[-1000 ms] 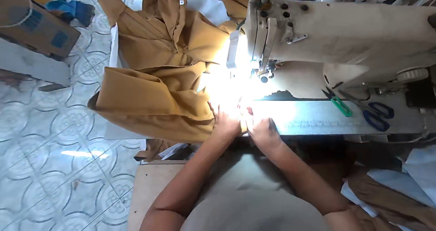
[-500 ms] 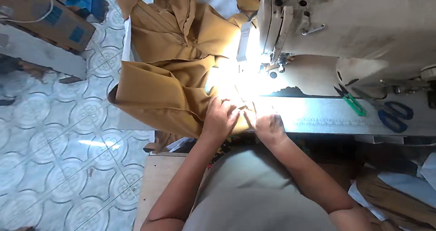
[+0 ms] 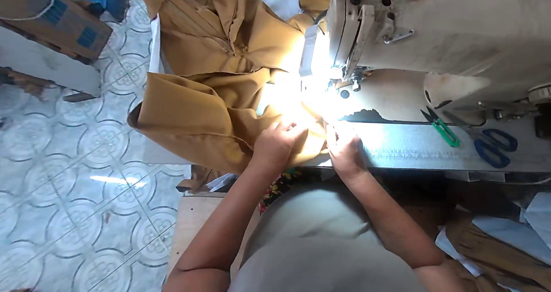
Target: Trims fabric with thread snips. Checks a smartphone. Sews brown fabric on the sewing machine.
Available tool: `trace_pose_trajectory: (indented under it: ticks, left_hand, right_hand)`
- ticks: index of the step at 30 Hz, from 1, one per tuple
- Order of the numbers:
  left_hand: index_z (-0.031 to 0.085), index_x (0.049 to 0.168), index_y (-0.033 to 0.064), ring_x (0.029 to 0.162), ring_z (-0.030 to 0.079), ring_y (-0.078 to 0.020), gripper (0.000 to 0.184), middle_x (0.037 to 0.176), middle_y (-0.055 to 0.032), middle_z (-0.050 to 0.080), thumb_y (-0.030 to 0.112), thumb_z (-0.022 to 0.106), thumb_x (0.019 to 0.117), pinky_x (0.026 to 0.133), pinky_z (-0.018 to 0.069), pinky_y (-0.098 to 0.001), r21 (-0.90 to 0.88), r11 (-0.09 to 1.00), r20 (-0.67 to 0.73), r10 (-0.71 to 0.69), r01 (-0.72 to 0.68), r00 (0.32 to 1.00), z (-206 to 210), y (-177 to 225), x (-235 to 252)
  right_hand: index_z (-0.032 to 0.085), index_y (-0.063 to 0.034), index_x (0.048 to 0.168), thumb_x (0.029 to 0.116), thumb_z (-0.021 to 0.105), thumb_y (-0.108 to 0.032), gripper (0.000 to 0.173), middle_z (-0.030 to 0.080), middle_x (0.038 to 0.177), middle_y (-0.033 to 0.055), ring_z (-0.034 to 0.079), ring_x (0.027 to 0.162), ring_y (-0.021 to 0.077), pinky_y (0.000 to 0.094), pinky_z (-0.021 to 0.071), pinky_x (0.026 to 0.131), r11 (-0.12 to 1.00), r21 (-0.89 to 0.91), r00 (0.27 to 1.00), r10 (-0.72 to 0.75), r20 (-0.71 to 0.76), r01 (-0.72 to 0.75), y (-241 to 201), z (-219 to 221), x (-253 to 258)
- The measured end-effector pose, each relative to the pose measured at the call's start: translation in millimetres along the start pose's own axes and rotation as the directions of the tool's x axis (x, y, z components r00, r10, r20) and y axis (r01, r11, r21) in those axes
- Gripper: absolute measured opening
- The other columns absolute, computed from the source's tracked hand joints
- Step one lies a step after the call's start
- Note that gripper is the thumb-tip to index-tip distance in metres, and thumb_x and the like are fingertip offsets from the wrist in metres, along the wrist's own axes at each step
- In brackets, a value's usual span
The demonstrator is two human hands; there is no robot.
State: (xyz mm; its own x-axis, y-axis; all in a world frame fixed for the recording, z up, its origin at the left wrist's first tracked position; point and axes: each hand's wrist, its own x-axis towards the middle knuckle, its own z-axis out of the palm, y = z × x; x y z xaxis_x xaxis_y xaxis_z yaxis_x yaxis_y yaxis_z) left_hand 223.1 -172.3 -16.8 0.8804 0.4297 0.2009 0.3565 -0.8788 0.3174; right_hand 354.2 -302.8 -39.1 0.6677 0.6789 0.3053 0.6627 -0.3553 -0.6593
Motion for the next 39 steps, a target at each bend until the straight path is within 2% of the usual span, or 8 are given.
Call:
trace_pose_trajectory:
  ticks: [8, 16, 19, 22, 27, 31, 33, 39]
  left_hand:
    - [0.062, 0.142, 0.0272, 0.111, 0.063, -0.0402, 0.060, 0.122, -0.0173, 0.065, -0.007, 0.062, 0.0936, 0.082, 0.0551, -0.0547, 0.120, 0.993, 0.306, -0.036, -0.001, 0.951, -8, 9, 15]
    - [0.074, 0.118, 0.0090, 0.107, 0.067, -0.0364, 0.026, 0.123, -0.0141, 0.069, 0.001, 0.058, 0.0994, 0.090, 0.0545, -0.0536, -0.015, 0.984, 0.269, 0.175, -0.178, 0.947, -38, 5, 33]
    - [0.076, 0.117, 0.0125, 0.090, 0.074, -0.0321, 0.026, 0.110, -0.0104, 0.075, 0.009, 0.054, 0.1035, 0.077, 0.0584, -0.0526, -0.114, 0.936, 0.204, 0.351, -0.334, 0.914, -17, -13, 56]
    - [0.076, 0.118, 0.0225, 0.112, 0.069, -0.0187, 0.031, 0.122, -0.0002, 0.072, 0.022, 0.048, 0.1070, 0.095, 0.0559, -0.0436, -0.255, 0.886, 0.253, 0.447, -0.387, 0.858, 17, -51, 82]
    - [0.080, 0.105, 0.0169, 0.105, 0.068, -0.0221, 0.018, 0.108, -0.0053, 0.073, 0.019, 0.063, 0.1000, 0.093, 0.0523, -0.0443, -0.309, 0.823, 0.379, 0.566, -0.477, 0.732, 17, -57, 121]
    - [0.079, 0.104, 0.0189, 0.102, 0.068, -0.0295, 0.013, 0.106, -0.0069, 0.072, 0.020, 0.071, 0.0936, 0.084, 0.0523, -0.0555, -0.138, 0.802, 0.527, 0.556, -0.581, 0.643, 3, -39, 146]
    - [0.079, 0.105, 0.0197, 0.107, 0.068, -0.0298, 0.015, 0.111, -0.0062, 0.073, 0.021, 0.073, 0.0917, 0.087, 0.0521, -0.0563, -0.176, 0.797, 0.504, 0.577, -0.577, 0.643, 3, -44, 148]
    - [0.081, 0.104, 0.0142, 0.102, 0.070, -0.0245, 0.017, 0.108, -0.0077, 0.075, 0.017, 0.072, 0.0899, 0.090, 0.0533, -0.0461, -0.405, 0.715, 0.238, 0.684, -0.570, 0.689, 13, -67, 138]
  right_hand:
    - [0.072, -0.0026, 0.123, 0.1000, 0.061, -0.013, 0.027, 0.069, 0.107, 0.0156, 0.070, 0.089, 0.0218, 0.0324, 0.0602, 0.077, 0.998, 0.012, 0.998, -0.054, 0.027, 0.054, 0, 1, -4]
    - [0.075, -0.0066, 0.120, 0.1010, 0.057, -0.016, 0.027, 0.071, 0.119, 0.0185, 0.069, 0.107, 0.0370, 0.0457, 0.0589, 0.084, 0.933, -0.284, 0.966, -0.170, 0.193, 0.221, -15, 3, -9]
    - [0.070, 0.0049, 0.108, 0.1009, 0.057, -0.017, 0.026, 0.070, 0.105, 0.0209, 0.071, 0.097, 0.0362, 0.0445, 0.0602, 0.078, 0.919, -0.336, 0.973, -0.157, 0.169, 0.206, -15, 5, -8]
    - [0.074, 0.0021, 0.113, 0.0965, 0.060, -0.008, 0.024, 0.072, 0.109, 0.0200, 0.072, 0.097, 0.0352, 0.0435, 0.0600, 0.079, 0.882, -0.400, 0.966, -0.202, 0.159, 0.250, -11, 7, -8]
    - [0.070, 0.0059, 0.108, 0.0981, 0.061, -0.008, 0.019, 0.068, 0.098, 0.0213, 0.070, 0.067, 0.0311, 0.0417, 0.0586, 0.056, 0.919, -0.374, 0.989, -0.091, 0.113, 0.127, -11, 10, 8]
    - [0.065, 0.0057, 0.106, 0.0997, 0.065, -0.026, 0.032, 0.067, 0.097, 0.0204, 0.071, 0.069, 0.0306, 0.0428, 0.0585, 0.057, 0.932, -0.362, 0.994, 0.011, 0.108, 0.029, -18, 14, 16]
    - [0.069, 0.0036, 0.108, 0.1004, 0.063, -0.034, 0.038, 0.068, 0.102, 0.0210, 0.071, 0.072, 0.0308, 0.0431, 0.0584, 0.060, 0.931, -0.363, 0.990, 0.020, 0.143, 0.034, -15, 16, 16]
    - [0.077, -0.0076, 0.107, 0.0963, 0.065, -0.017, 0.019, 0.071, 0.101, 0.0206, 0.072, 0.083, 0.0345, 0.0427, 0.0577, 0.059, 0.856, -0.434, 0.960, -0.237, 0.152, 0.280, -5, 20, 17]
